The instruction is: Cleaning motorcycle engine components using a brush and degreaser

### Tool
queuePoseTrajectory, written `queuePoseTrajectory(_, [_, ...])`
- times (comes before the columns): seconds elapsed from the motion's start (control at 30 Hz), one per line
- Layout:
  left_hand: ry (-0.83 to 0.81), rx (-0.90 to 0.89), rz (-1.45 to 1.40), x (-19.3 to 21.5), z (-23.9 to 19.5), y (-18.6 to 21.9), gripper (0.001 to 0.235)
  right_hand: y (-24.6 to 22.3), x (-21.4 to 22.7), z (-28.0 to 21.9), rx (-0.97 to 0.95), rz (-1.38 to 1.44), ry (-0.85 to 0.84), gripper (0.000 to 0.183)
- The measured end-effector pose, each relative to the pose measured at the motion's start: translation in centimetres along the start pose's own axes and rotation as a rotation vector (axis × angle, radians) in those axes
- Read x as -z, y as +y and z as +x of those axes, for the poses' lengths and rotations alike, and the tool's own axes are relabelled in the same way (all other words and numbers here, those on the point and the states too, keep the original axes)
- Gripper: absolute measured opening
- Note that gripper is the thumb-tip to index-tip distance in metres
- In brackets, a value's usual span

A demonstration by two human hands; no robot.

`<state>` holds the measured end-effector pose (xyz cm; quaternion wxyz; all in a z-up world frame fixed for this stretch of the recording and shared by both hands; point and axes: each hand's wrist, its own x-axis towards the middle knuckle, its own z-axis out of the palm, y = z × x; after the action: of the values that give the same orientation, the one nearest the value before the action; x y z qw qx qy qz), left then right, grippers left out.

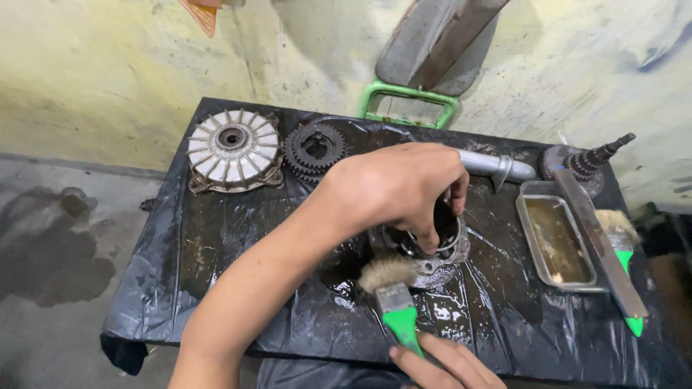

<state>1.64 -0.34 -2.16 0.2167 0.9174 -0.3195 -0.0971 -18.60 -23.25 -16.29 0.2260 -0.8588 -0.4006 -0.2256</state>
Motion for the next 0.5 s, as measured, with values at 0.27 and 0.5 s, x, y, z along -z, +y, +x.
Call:
queuePoseTrajectory(0.27, [-0.059, 0.087, -0.014, 0.9, -0.6, 1.2, 0.063, 0.2, 1.2, 2.8, -0.093, 0.322, -0.132, 0.023])
queuePoseTrajectory(0.5, [-0.105, 0.130, -0.022, 1.5, -0.7, 1.9, 0.063, -1.3, 0.4, 3.6, 0.116, 0.006, -0.056, 0.010])
